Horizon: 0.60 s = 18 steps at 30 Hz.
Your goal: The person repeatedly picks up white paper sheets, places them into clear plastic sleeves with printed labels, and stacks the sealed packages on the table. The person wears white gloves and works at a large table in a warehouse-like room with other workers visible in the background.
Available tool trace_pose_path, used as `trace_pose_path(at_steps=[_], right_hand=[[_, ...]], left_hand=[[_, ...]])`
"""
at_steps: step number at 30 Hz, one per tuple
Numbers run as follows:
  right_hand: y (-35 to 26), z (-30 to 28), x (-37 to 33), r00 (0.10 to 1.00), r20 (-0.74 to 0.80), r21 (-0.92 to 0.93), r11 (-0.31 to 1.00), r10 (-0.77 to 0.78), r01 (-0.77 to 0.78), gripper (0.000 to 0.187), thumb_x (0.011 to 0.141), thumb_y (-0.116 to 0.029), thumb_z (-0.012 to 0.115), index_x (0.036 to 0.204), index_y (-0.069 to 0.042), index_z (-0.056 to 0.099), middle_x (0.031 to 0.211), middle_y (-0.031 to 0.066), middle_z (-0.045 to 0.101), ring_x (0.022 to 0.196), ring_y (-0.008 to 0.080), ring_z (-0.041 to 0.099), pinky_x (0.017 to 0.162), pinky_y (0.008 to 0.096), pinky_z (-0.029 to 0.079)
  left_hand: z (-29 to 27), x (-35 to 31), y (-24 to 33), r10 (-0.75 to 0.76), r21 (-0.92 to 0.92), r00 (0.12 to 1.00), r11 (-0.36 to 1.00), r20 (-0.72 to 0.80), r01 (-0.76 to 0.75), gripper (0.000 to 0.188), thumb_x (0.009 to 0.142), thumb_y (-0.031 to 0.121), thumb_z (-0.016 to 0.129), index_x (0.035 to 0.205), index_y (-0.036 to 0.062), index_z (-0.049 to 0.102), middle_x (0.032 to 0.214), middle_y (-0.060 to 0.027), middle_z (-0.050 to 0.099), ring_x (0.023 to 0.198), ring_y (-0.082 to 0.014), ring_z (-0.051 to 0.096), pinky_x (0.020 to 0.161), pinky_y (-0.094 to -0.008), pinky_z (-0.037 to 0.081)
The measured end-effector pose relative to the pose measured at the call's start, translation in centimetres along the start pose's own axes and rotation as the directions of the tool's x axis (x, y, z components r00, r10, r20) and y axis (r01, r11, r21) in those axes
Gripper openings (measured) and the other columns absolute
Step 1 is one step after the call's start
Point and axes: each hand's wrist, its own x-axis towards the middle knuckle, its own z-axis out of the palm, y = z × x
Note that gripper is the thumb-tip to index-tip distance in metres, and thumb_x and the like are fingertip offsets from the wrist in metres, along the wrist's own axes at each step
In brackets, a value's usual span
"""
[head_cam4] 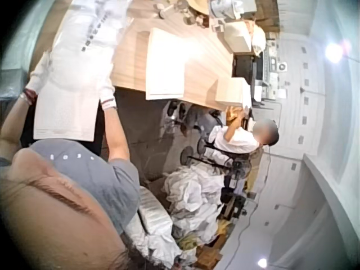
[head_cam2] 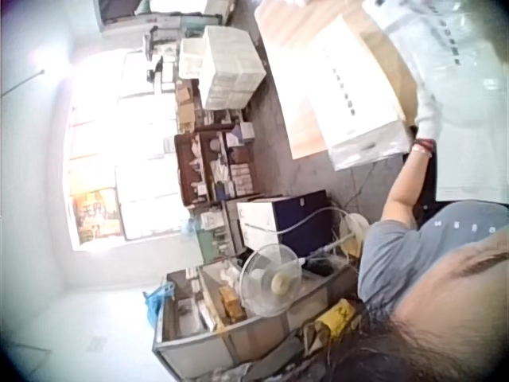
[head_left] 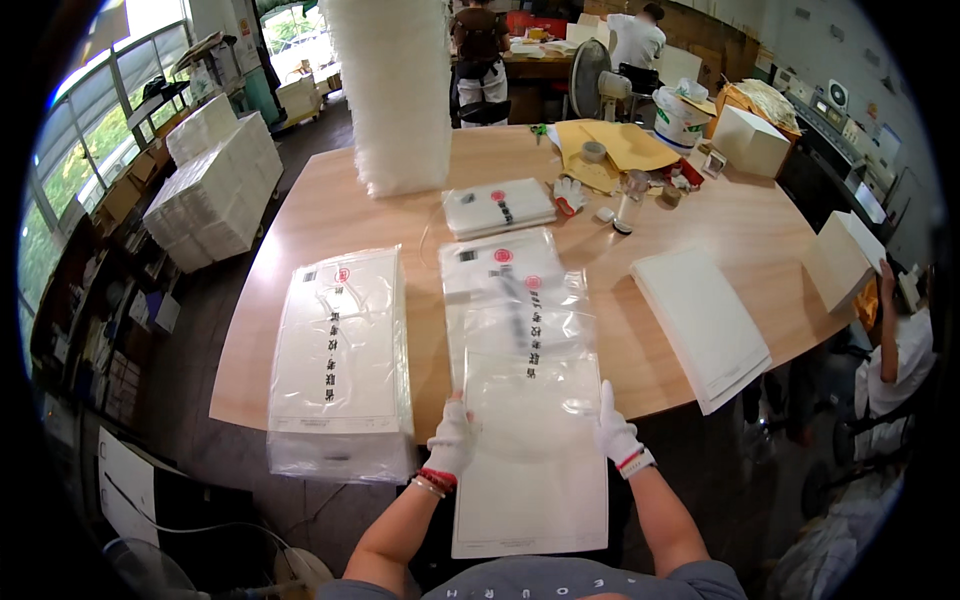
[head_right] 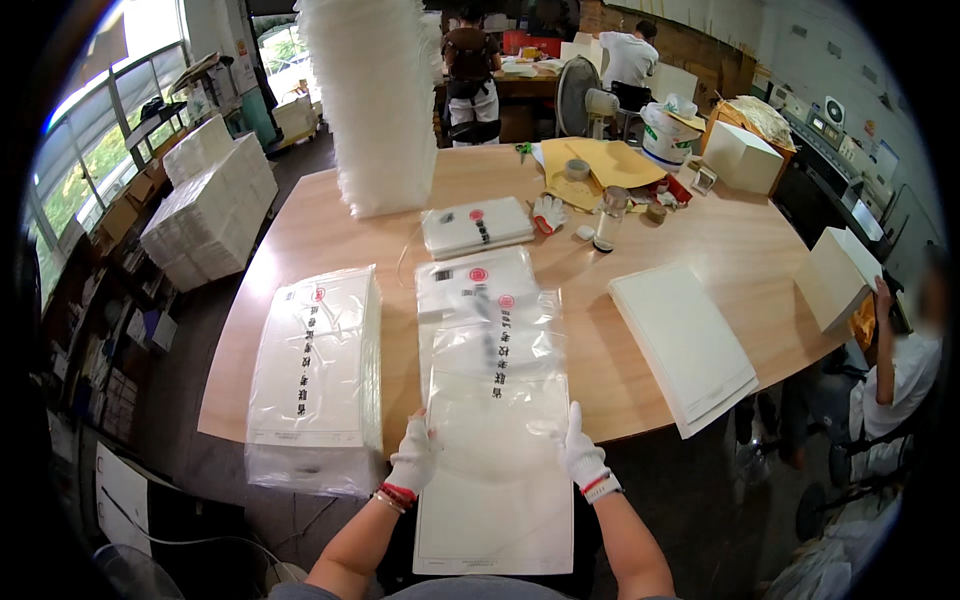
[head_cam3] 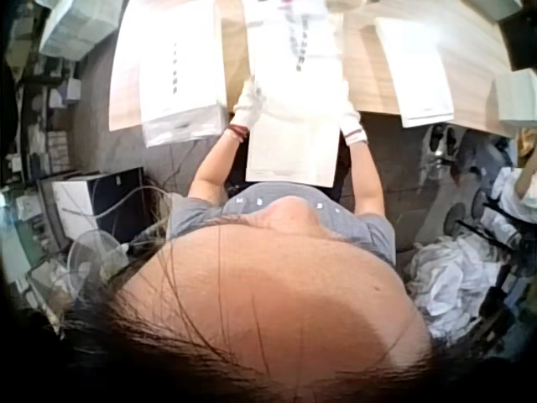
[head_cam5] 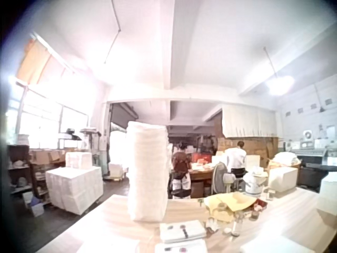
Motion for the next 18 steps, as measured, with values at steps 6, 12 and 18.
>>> trace_pose_path(at_steps=[6,12,18], right_hand=[[0.2,0.9,-6.3,0.998,-0.011,0.151,0.986,-0.066,0.067,0.075,0.088,-0.02,0.046,0.141,-0.005,-0.005,0.086,0.0253,0.06,0.069,0.0383,0.059,0.061,0.0473,0.044],[2.2,3.4,-11.0,0.97,-0.113,0.526,0.816,-0.214,0.241,0.07,0.094,-0.02,0.042,0.141,0.0,-0.006,0.14,0.0249,0.024,0.126,0.0322,0.033,0.099,0.0346,0.032],[0.2,-0.2,-22.4,0.965,0.061,0.568,0.804,-0.255,0.176,0.069,0.095,-0.023,0.039,0.14,0.001,-0.007,0.131,0.0273,0.04,0.117,0.0299,0.046,0.097,0.0346,0.036]], left_hand=[[0.1,-6.1,-2.9,0.051,0.066,0.996,0.996,0.073,-0.056,0.046,0.084,0.012,0.052,0.123,0.0066,0.029,0.11,-0.0201,0.049,0.074,-0.0351,0.06,0.062,-0.0419,0.049],[-2.0,-11.9,-0.6,0.108,0.177,0.99,0.976,0.091,-0.123,0.029,0.085,0.015,0.05,0.11,0.008,0.037,0.108,-0.0202,0.048,0.064,-0.0386,0.059,0.053,-0.0482,0.047],[-6.1,-19.9,1.2,0.058,0.131,0.969,0.987,0.24,-0.092,0.015,0.075,0.006,0.056,0.085,0.0044,0.045,0.106,-0.0187,0.049,0.075,-0.0388,0.059,0.063,-0.046,0.048]])
